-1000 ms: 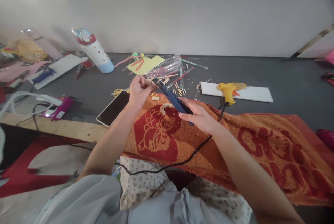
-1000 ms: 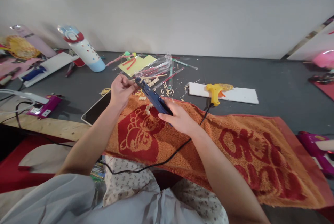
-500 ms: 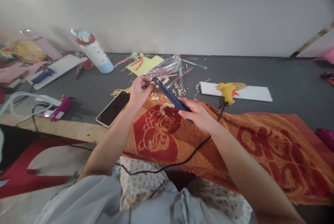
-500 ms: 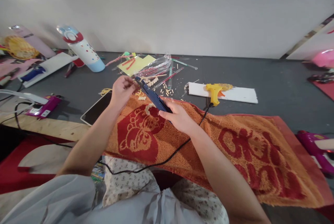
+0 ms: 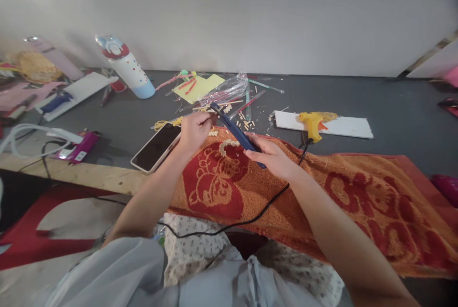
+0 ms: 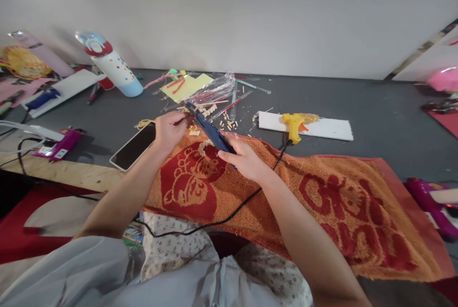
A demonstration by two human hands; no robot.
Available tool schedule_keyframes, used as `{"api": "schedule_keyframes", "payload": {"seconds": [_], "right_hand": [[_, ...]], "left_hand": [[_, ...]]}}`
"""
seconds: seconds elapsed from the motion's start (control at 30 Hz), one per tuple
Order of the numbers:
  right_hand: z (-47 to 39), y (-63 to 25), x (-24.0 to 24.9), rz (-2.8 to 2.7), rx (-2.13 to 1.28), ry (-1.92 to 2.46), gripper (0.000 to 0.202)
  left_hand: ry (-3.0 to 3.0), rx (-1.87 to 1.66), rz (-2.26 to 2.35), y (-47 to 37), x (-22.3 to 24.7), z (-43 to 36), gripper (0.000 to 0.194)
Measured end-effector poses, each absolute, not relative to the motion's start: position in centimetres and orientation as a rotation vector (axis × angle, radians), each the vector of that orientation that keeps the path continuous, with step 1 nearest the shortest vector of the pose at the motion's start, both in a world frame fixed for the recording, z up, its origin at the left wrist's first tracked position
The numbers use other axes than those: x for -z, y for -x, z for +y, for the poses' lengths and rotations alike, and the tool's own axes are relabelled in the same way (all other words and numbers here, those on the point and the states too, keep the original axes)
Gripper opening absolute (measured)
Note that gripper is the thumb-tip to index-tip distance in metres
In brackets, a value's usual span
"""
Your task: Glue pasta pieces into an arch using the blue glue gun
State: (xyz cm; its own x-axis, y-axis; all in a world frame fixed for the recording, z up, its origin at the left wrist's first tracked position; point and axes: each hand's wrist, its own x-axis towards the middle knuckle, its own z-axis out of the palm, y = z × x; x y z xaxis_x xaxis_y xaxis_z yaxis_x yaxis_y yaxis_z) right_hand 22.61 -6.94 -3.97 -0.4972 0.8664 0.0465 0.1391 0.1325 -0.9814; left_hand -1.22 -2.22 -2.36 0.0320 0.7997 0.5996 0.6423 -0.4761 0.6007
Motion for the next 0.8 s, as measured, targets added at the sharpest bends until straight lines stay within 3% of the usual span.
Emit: {"api": "schedule_keyframes", "payload": {"seconds": [0.3, 0.8], "right_hand": [[-7.19, -22.32, 4.04, -1.728, -1.442, 0.931, 0.063], [-7.07, -22.11, 4.23, -1.761, -1.365, 0.963, 0.052]], "left_hand": [[-2.244, -1.382, 1.451, 1.18, 2.37, -2.40, 0.028], [-2.271, -1.264, 1.537, 1.17, 3.03, -2.11, 0.018]]}}
